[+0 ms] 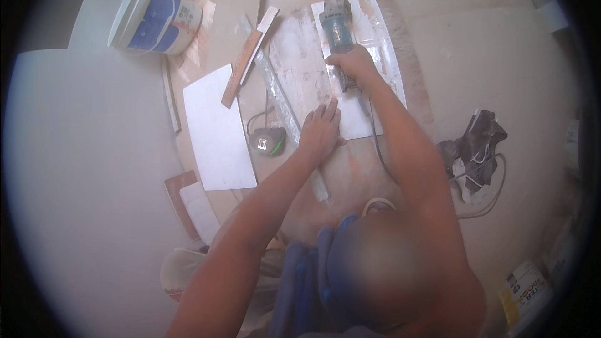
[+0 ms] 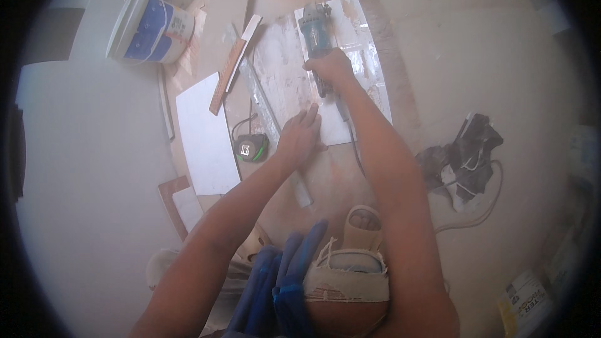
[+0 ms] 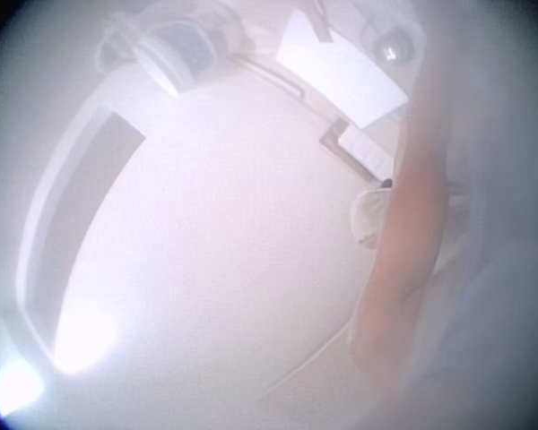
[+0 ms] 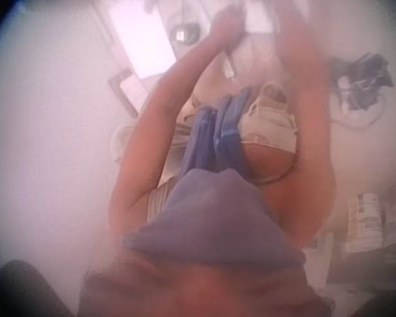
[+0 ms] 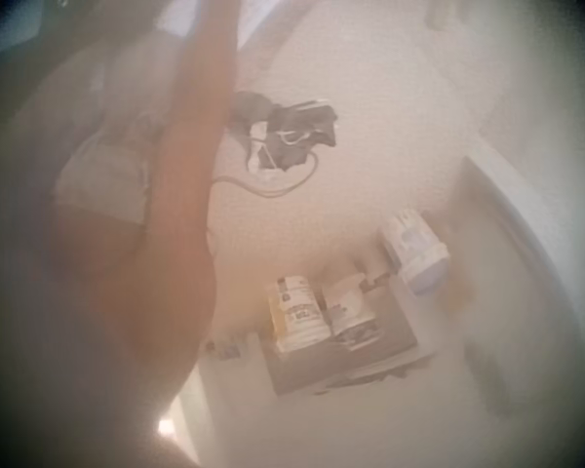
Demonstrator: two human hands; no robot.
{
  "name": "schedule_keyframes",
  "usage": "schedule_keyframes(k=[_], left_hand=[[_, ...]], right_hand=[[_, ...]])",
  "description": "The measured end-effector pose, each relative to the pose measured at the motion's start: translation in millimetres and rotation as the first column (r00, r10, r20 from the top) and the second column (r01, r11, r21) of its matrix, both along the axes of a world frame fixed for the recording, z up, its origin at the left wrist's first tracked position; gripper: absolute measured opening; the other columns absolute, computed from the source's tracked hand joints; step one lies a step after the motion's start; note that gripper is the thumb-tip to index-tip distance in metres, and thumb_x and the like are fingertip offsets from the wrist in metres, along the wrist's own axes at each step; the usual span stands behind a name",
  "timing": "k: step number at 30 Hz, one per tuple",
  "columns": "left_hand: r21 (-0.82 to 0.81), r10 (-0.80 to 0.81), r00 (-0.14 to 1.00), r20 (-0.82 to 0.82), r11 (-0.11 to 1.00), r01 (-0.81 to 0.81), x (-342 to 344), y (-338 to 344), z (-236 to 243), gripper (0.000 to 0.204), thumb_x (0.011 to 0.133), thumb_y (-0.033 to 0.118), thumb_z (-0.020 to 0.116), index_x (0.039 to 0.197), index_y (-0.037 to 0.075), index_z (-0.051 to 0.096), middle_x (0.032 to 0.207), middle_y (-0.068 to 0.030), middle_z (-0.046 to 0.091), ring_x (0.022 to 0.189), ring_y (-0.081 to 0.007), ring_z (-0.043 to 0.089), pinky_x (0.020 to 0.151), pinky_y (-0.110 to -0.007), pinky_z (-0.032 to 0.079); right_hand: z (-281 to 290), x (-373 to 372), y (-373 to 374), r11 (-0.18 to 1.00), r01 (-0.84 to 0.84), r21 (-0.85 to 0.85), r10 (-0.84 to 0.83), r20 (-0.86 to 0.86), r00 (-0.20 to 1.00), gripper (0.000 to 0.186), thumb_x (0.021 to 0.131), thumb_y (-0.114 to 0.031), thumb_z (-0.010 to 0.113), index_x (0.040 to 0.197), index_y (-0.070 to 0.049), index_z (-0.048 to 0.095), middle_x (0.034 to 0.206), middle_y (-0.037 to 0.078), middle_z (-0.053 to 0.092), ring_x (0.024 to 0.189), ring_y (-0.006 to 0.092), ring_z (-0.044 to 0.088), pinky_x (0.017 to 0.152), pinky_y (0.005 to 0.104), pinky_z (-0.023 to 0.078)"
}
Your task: The person uses an angle grinder to cut white ceramic tiles on the floor. They position the tiles, guide the grinder along marked lines, and separate the pieces after cutting.
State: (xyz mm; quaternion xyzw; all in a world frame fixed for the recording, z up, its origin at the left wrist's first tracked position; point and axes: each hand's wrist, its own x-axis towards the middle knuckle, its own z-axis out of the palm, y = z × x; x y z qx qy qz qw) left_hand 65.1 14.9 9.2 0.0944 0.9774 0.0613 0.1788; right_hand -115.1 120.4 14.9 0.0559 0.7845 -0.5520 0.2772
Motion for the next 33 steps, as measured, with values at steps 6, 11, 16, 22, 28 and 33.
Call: schedule_keyframes(k=[6, 11, 16, 22, 28, 33], left_hand=[[0.031, 0.002, 0.999, -0.048, 1.000, 0.000, 1, 1, 0, 0.080, 0.073, 0.039, 0.082, 0.135, -0.001, 0.051, 0.156, -0.0163, 0.037, 0.136, -0.0357, 0.045, 0.111, -0.047, 0.039], [-0.032, 0.009, 1.000, 0.020, 0.999, -0.008, 1, 2, 3, 0.084, 0.077, 0.044, 0.080, 0.141, 0.000, 0.049, 0.159, -0.0136, 0.033, 0.141, -0.0323, 0.040, 0.113, -0.047, 0.037], [-0.034, 0.010, 1.000, 0.027, 0.999, -0.009, 0, 3, 2, 0.083, 0.077, 0.043, 0.080, 0.141, 0.000, 0.049, 0.160, -0.0133, 0.032, 0.141, -0.0321, 0.040, 0.113, -0.048, 0.037], [-0.031, -0.002, 1.000, -0.023, 1.000, 0.001, 1, 2, 0, 0.080, 0.075, 0.041, 0.081, 0.137, -0.001, 0.052, 0.158, -0.0159, 0.034, 0.137, -0.0335, 0.044, 0.111, -0.047, 0.038], [-0.034, -0.001, 1.000, -0.017, 0.999, 0.001, 1, 2, -3, 0.082, 0.075, 0.042, 0.081, 0.139, 0.001, 0.050, 0.159, -0.0142, 0.033, 0.138, -0.0328, 0.043, 0.112, -0.047, 0.037], [-0.037, 0.021, 0.998, 0.053, 0.999, -0.019, -1, 4, 3, 0.084, 0.079, 0.043, 0.079, 0.144, 0.002, 0.047, 0.161, -0.0126, 0.030, 0.142, -0.0327, 0.039, 0.115, -0.049, 0.033]], right_hand=[[2, 12, 5, 0.999, 0.031, 0.043, -0.029, -0.040, 0.999, 0.059, 0.066, -0.025, 0.084, 0.110, 0.010, 0.065, 0.099, 0.020, 0.072, 0.086, 0.0264, 0.071, 0.074, 0.0371, 0.055], [11, 23, 10, 0.999, -0.001, -0.041, 0.002, 0.012, 1.000, 0.061, 0.066, -0.024, 0.084, 0.112, 0.010, 0.064, 0.101, 0.021, 0.071, 0.086, 0.0264, 0.070, 0.073, 0.0370, 0.055], [-1, 29, 11, 0.999, 0.029, -0.022, -0.028, 0.008, 1.000, 0.063, 0.064, -0.027, 0.085, 0.110, 0.010, 0.064, 0.103, 0.023, 0.071, 0.091, 0.0292, 0.071, 0.078, 0.0371, 0.056], [-8, 39, 15, 0.999, 0.026, 0.030, -0.026, -0.004, 1.000, 0.076, 0.062, -0.031, 0.085, 0.118, 0.013, 0.058, 0.110, 0.027, 0.069, 0.100, 0.0333, 0.070, 0.084, 0.0383, 0.056], [-17, 48, 21, 1.000, 0.027, 0.013, -0.027, -0.005, 1.000, 0.077, 0.063, -0.031, 0.084, 0.120, 0.012, 0.057, 0.111, 0.027, 0.068, 0.102, 0.0347, 0.069, 0.087, 0.0386, 0.055], [-13, 60, 25, 1.000, 0.028, -0.010, -0.028, 0.001, 1.000, 0.077, 0.063, -0.032, 0.084, 0.120, 0.012, 0.057, 0.112, 0.028, 0.068, 0.102, 0.0356, 0.069, 0.088, 0.0388, 0.055]])
